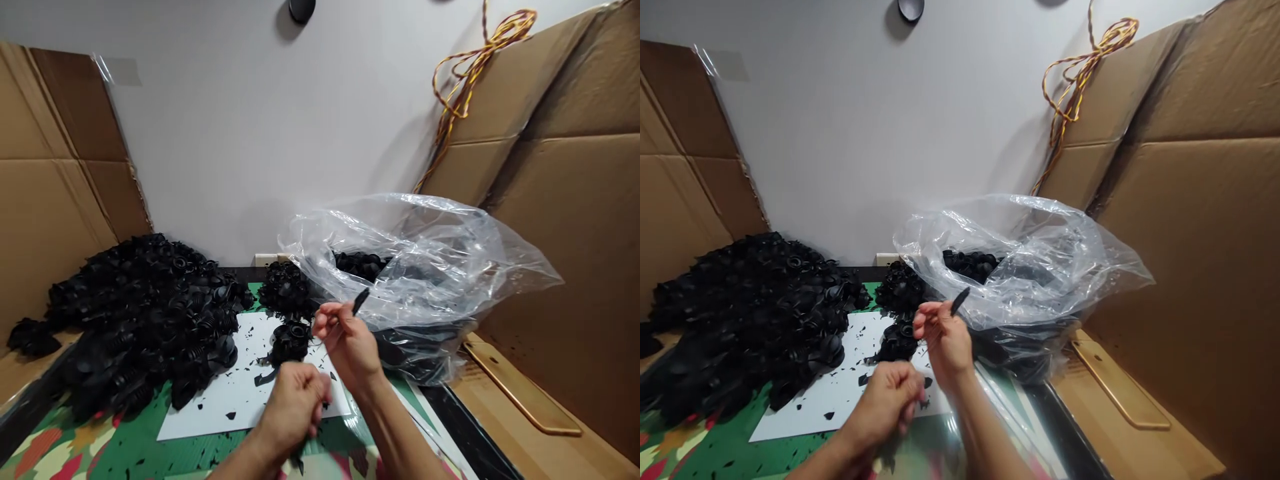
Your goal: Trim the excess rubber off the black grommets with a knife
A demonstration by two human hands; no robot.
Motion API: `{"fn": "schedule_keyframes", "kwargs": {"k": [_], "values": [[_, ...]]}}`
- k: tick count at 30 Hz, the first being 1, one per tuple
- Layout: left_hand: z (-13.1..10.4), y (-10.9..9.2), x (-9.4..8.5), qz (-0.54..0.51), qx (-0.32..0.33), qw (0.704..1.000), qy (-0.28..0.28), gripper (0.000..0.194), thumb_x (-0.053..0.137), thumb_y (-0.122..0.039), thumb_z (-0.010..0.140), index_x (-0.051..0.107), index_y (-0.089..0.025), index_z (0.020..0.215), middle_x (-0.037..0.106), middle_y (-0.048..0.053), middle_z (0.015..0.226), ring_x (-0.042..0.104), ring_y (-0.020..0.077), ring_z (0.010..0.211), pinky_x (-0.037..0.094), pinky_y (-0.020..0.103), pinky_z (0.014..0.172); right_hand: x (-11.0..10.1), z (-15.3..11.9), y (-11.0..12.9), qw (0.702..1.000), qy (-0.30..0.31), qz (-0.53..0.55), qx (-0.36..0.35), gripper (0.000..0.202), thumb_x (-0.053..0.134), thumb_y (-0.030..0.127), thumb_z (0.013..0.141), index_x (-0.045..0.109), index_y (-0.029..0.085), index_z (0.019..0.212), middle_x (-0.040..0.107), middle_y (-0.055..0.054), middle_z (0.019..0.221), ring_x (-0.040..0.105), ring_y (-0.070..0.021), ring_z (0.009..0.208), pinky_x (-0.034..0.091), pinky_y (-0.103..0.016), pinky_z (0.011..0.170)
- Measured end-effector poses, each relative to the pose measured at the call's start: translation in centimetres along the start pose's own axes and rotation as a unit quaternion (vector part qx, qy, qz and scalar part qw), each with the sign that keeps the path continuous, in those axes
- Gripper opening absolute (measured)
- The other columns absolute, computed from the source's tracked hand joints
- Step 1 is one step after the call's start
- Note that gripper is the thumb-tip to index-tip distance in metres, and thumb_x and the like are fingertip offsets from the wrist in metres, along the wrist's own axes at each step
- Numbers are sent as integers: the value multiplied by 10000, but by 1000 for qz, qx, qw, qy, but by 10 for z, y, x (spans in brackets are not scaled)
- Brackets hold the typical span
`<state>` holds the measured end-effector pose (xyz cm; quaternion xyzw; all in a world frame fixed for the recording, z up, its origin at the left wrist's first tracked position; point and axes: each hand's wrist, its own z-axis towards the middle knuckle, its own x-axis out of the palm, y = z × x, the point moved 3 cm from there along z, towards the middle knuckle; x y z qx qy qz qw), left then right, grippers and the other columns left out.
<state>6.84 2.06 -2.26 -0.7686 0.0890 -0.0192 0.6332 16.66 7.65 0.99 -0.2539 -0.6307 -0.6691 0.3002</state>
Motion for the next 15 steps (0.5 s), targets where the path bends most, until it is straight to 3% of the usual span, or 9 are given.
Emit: {"fn": "schedule_keyframes", "kwargs": {"k": [2,4,6,7,9,10,12,13,15], "values": [[-9,3,2,62,32,997,12,418,679,-440,642,466,-195,379,349,-64,335,311,78,341,228,223,374,-9,8,11,999,-21,-14,-22,404,730,539,659,656,144,700,586,-3,581,427,-70,425,376,-233,462],[-15,-3,-2,161,112,981,5,387,645,-346,707,511,-197,376,407,-37,392,396,109,421,315,241,452,-16,15,15,997,-34,-70,-22,389,736,513,651,651,141,722,561,17,569,318,-39,372,278,-209,393],[-17,-14,-11,213,186,959,-3,196,572,-220,756,683,-215,595,609,21,628,549,162,605,412,264,597,-21,21,12,983,-32,-178,-16,333,738,453,645,657,139,721,539,31,551,277,-39,371,230,-210,385],[-15,-20,-17,217,215,952,-7,193,550,-152,743,724,-232,766,663,48,826,593,187,733,438,277,677,-22,22,10,968,-25,-247,-21,282,728,409,651,659,140,700,538,30,548,310,-52,390,252,-217,405],[-8,-31,-34,225,245,941,-58,233,564,-121,714,722,-248,831,665,61,961,598,221,871,442,315,786,-22,23,5,919,2,-392,-39,159,679,306,683,658,150,655,558,16,570,436,-102,486,345,-244,502],[-4,-35,-44,230,255,934,-96,120,603,-169,709,695,-236,672,671,60,862,595,233,837,446,329,770,-21,23,3,887,26,-459,-47,99,657,251,689,662,158,652,577,6,605,492,-131,559,375,-260,566],[3,-41,-63,245,262,920,-160,225,597,-224,722,597,-230,497,646,50,689,582,231,745,449,338,722,-18,19,-2,813,84,-575,-42,67,642,165,673,690,183,716,603,-7,704,548,-171,687,385,-275,650],[5,-43,-71,242,267,910,-202,202,578,-215,719,594,-229,519,651,54,725,583,231,761,450,340,725,-18,17,-4,774,109,-623,-34,145,646,133,658,704,202,771,605,-12,756,554,-181,725,376,-276,662],[9,-45,-83,235,272,896,-260,142,542,-159,683,654,-220,743,647,68,944,588,224,817,457,341,742,-17,14,-7,708,134,-693,-20,233,648,93,645,712,226,825,594,-24,833,546,-184,754,351,-273,656]]}}
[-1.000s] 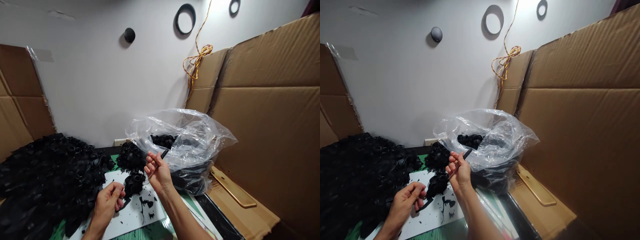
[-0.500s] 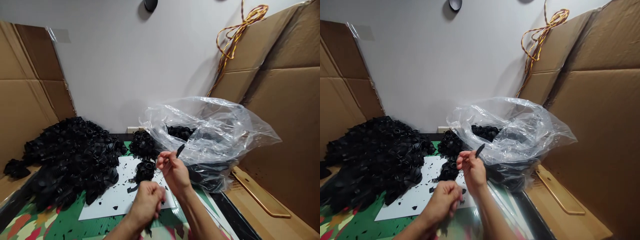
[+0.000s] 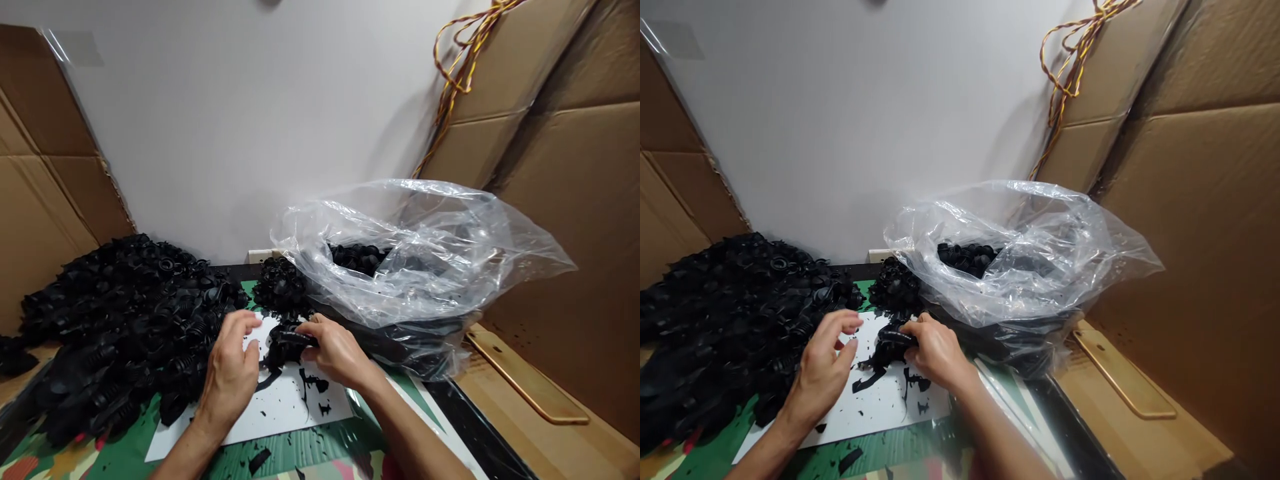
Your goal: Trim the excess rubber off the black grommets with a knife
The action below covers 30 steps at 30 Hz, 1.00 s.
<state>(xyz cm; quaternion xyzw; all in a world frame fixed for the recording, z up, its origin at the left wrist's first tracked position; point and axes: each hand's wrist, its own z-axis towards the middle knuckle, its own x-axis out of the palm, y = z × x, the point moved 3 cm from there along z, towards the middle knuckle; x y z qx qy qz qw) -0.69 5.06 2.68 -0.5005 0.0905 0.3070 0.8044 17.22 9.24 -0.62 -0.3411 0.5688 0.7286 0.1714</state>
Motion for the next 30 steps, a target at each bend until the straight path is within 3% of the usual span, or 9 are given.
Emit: {"fn": "schedule_keyframes", "kwargs": {"k": [3,8,14,16,19,22,25,27,30], "values": [[5,6,-2,-9,-43,999,-13,357,543,-150,651,620,-204,995,613,72,1042,593,200,788,468,314,673,1,3,2,1000,-14,5,1,124,611,105,687,682,191,742,568,-29,847,515,-170,742,330,-273,647],[10,11,5,-137,-163,976,51,249,663,-318,628,675,-183,837,688,49,818,609,203,744,470,277,615,1,18,11,963,12,268,21,94,559,211,694,566,159,615,464,32,603,405,-115,575,293,-253,570],[13,11,7,-209,-180,953,126,345,723,-417,628,727,-186,884,723,54,893,622,208,790,475,276,678,3,28,26,912,110,393,38,116,585,252,609,564,153,552,368,73,481,274,-72,476,210,-241,501],[9,14,12,-261,-217,925,170,339,747,-421,619,726,-166,841,727,63,848,632,215,814,483,279,706,7,32,30,920,131,368,18,105,587,233,609,574,149,546,403,64,486,313,-78,487,239,-239,509],[-1,25,20,-339,-333,856,203,326,798,-412,573,689,-132,699,677,36,620,600,147,561,472,242,537,12,37,32,952,92,290,0,64,599,192,610,592,151,562,497,39,533,418,-106,537,312,-240,548],[-8,35,24,-389,-408,804,191,329,831,-380,533,647,-118,611,621,16,513,506,96,401,410,210,384,9,40,34,973,-19,228,7,69,612,216,653,621,156,620,577,7,607,496,-143,601,352,-253,583],[-9,40,24,-415,-434,786,148,279,813,-329,585,672,-105,676,663,46,568,542,118,417,442,223,363,0,36,33,966,-90,240,27,117,582,255,703,635,153,681,591,-8,627,501,-150,596,352,-258,573],[-8,42,23,-425,-455,776,105,204,763,-288,667,671,-108,690,678,54,583,570,134,425,471,240,373,-4,31,30,959,-93,263,36,141,569,271,721,638,149,713,581,-4,624,485,-144,585,350,-256,564],[-8,41,24,-426,-466,773,63,171,651,-251,788,661,-109,692,678,55,576,612,156,452,488,247,387,2,20,26,957,-32,287,43,140,576,274,722,625,149,684,565,4,604,474,-136,573,348,-252,554]]}}
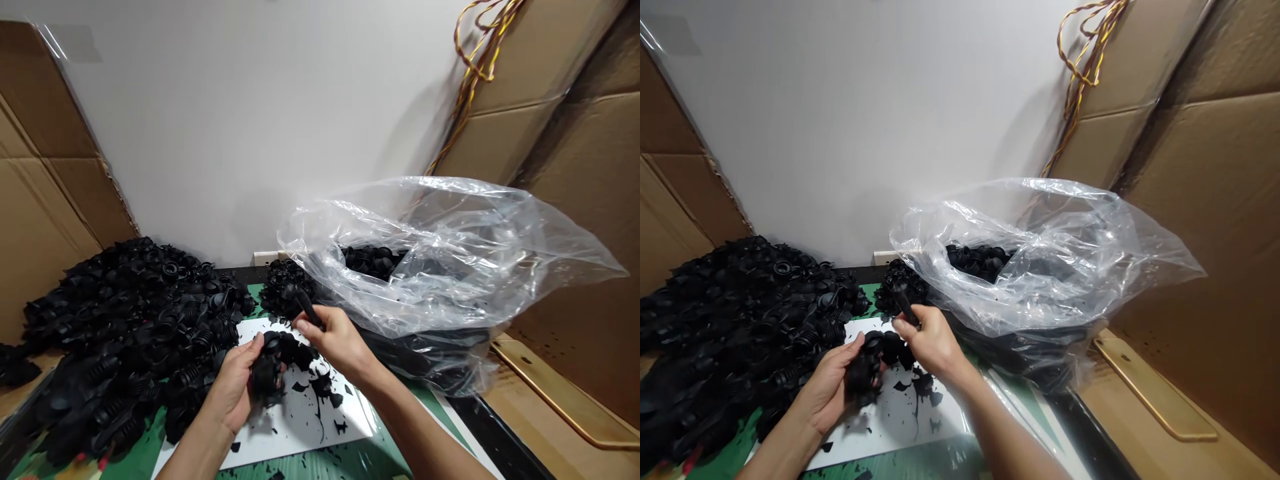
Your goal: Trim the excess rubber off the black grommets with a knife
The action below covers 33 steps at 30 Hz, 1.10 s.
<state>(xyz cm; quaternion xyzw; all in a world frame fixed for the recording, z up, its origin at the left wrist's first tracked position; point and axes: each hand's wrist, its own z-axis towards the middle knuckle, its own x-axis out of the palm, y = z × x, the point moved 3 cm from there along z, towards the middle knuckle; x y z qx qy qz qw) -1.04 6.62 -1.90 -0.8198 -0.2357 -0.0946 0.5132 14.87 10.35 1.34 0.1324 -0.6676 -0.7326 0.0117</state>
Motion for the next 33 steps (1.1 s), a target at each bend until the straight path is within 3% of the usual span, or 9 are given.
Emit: {"fn": "schedule_keyframes", "kwargs": {"k": [3,6,9,12,17,20,23,28,33], "values": [[-1,1,3,-18,9,1000,12,257,550,-266,863,669,-86,725,693,80,612,634,165,492,505,252,418,12,-10,-10,996,76,38,18,67,596,222,677,601,156,664,588,4,617,523,-147,592,383,-257,579],[-3,3,7,-52,-12,997,58,374,458,-346,909,687,-72,798,725,121,718,653,168,546,543,276,527,25,-16,-15,991,97,89,37,91,594,173,620,560,174,704,582,20,630,569,-160,598,431,-274,614],[-6,3,11,-76,-18,992,98,345,455,-314,910,699,-76,864,742,138,819,687,198,683,556,307,666,29,-16,-15,993,80,79,29,153,594,145,588,536,189,723,537,39,633,559,-156,597,442,-268,605],[-8,1,13,-82,12,989,123,172,561,-133,803,715,-84,863,752,128,862,688,230,853,528,334,811,26,-15,-17,999,37,29,3,166,602,134,588,538,196,729,517,41,651,523,-151,627,425,-254,605],[-9,-2,10,39,99,987,121,372,724,-75,621,711,-138,988,741,103,1013,653,259,992,490,337,882,18,-13,-22,1000,-3,4,-26,42,541,208,708,522,183,681,528,20,631,500,-146,626,390,-249,588],[-7,-6,5,143,201,966,74,462,778,-39,522,710,-157,964,750,69,988,666,250,950,506,309,840,17,-14,-21,999,-18,22,-34,102,579,259,702,534,174,666,529,16,634,490,-142,631,383,-248,589],[-5,-5,4,190,229,953,57,508,784,-10,478,693,-161,954,760,51,922,685,230,867,525,298,788,24,-15,-21,995,-7,98,1,135,638,219,609,545,174,697,521,34,614,490,-130,606,387,-237,563],[-5,-5,4,142,186,972,33,531,839,-56,420,670,-133,918,746,48,805,683,173,704,543,239,635,28,-16,-29,961,18,246,126,212,660,216,552,562,163,732,446,86,513,322,-48,398,228,-195,388],[-5,-4,-1,70,108,992,-9,399,814,-415,550,653,-113,755,684,42,643,611,137,459,484,224,389,17,-12,-32,926,40,336,170,313,755,262,529,576,153,762,331,134,421,162,-6,345,92,-191,378]]}}
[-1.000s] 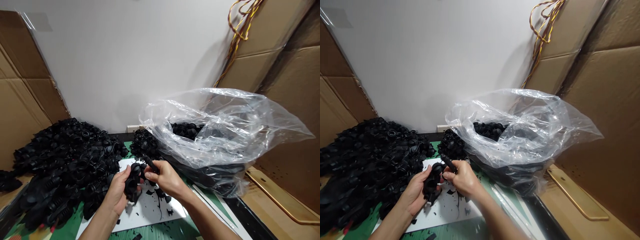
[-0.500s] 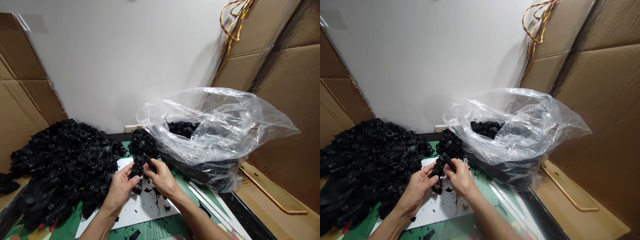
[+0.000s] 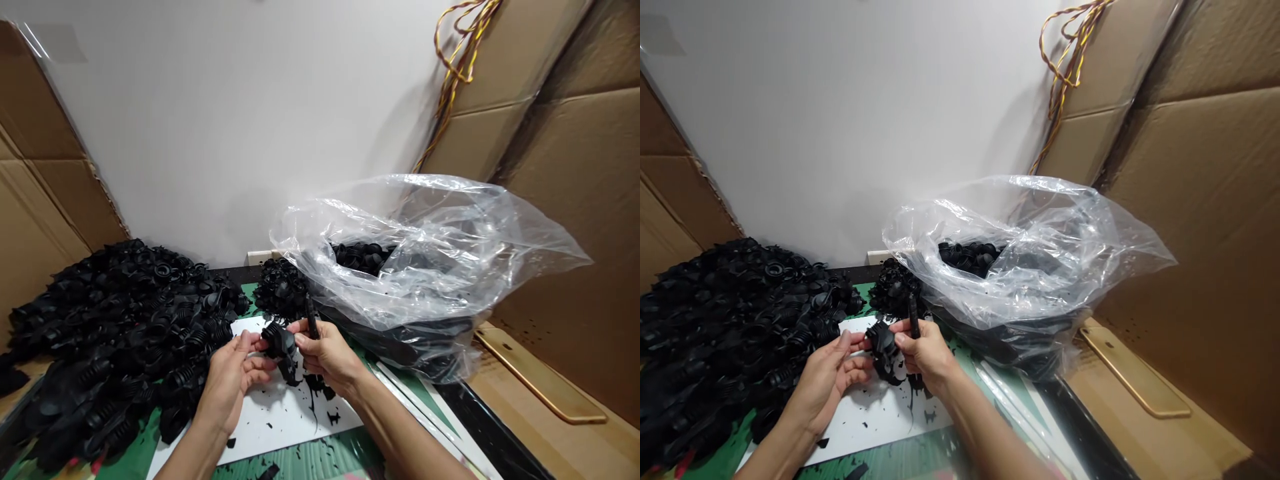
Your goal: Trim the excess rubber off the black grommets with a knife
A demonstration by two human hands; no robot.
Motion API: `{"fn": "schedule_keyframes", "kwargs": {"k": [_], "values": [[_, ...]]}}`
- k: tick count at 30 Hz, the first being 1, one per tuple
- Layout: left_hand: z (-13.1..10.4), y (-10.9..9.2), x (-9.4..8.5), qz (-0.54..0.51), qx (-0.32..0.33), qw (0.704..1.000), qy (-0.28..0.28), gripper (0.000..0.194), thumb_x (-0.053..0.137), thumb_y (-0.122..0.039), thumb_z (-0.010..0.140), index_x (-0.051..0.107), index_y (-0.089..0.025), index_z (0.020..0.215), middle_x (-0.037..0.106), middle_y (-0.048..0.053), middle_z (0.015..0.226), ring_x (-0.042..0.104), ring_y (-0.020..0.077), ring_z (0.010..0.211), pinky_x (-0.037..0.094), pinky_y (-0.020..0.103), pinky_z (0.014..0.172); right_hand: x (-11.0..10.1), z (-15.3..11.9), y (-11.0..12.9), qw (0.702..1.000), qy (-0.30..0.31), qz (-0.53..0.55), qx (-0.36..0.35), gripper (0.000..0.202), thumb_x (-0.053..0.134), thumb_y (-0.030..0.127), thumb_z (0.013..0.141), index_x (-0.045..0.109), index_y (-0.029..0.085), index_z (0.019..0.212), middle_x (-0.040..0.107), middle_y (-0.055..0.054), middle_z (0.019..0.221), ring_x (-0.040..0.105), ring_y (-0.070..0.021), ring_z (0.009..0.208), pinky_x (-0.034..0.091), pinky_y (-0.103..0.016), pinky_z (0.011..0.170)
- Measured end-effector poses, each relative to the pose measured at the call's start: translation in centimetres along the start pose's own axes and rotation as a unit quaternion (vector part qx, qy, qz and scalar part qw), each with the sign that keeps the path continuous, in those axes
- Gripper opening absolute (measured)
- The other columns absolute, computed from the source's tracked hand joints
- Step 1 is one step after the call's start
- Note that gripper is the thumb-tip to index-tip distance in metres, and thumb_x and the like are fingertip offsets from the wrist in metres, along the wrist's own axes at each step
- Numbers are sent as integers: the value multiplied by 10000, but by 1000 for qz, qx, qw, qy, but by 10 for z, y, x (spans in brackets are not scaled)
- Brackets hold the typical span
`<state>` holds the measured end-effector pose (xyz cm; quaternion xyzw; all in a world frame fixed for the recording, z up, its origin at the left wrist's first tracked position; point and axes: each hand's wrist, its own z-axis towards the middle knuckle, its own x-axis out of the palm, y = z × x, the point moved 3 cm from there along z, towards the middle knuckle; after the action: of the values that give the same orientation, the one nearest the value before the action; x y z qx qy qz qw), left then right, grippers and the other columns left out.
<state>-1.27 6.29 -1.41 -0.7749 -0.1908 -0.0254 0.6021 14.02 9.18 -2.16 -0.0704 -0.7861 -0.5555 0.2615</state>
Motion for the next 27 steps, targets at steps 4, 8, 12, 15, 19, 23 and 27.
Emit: {"fn": "schedule_keyframes", "kwargs": {"k": [4,8,12,15,19,23,27], "values": [[-5,7,5,33,-58,995,77,423,789,-490,567,625,-105,629,615,37,467,546,117,357,415,185,311,0,1,-2,1000,7,15,6,328,772,287,531,585,155,765,334,129,425,154,-5,349,92,-193,381],[-8,10,6,-22,-69,993,92,331,793,-383,623,657,-85,672,587,32,424,552,116,374,413,162,326,5,0,-6,995,-17,-87,-46,239,719,297,575,614,161,741,419,84,477,275,-48,389,204,-203,396],[-5,12,1,-99,-86,991,25,148,728,-110,705,628,-83,600,569,13,442,526,85,363,426,153,341,3,-6,5,949,-110,-225,-191,159,676,306,626,663,160,689,602,-19,668,510,-166,636,391,-280,591],[-5,14,1,-118,-80,990,-9,177,638,4,748,615,-80,593,588,19,508,569,83,420,466,145,383,-2,-13,15,942,-136,-183,-248,279,625,431,722,679,165,786,610,-32,712,503,-168,644,400,-289,606],[-6,17,3,-141,-79,986,-41,180,604,34,759,611,-76,617,596,28,575,638,121,501,519,171,425,-4,-19,20,942,-113,-126,-291,388,617,549,752,674,173,829,532,4,636,415,-111,517,363,-250,499],[-7,19,4,-150,-78,985,-44,149,605,1,777,619,-72,647,618,55,615,654,137,536,531,180,433,3,-19,11,952,-74,-80,-285,340,697,512,708,647,186,788,580,-24,755,508,-121,529,434,-265,492],[-8,18,5,-143,-80,986,-39,106,610,-17,783,643,-65,694,644,63,652,647,127,524,528,179,430,10,-18,3,941,-58,-130,-306,236,730,403,711,663,188,782,624,-58,841,597,-186,708,505,-309,643]]}}
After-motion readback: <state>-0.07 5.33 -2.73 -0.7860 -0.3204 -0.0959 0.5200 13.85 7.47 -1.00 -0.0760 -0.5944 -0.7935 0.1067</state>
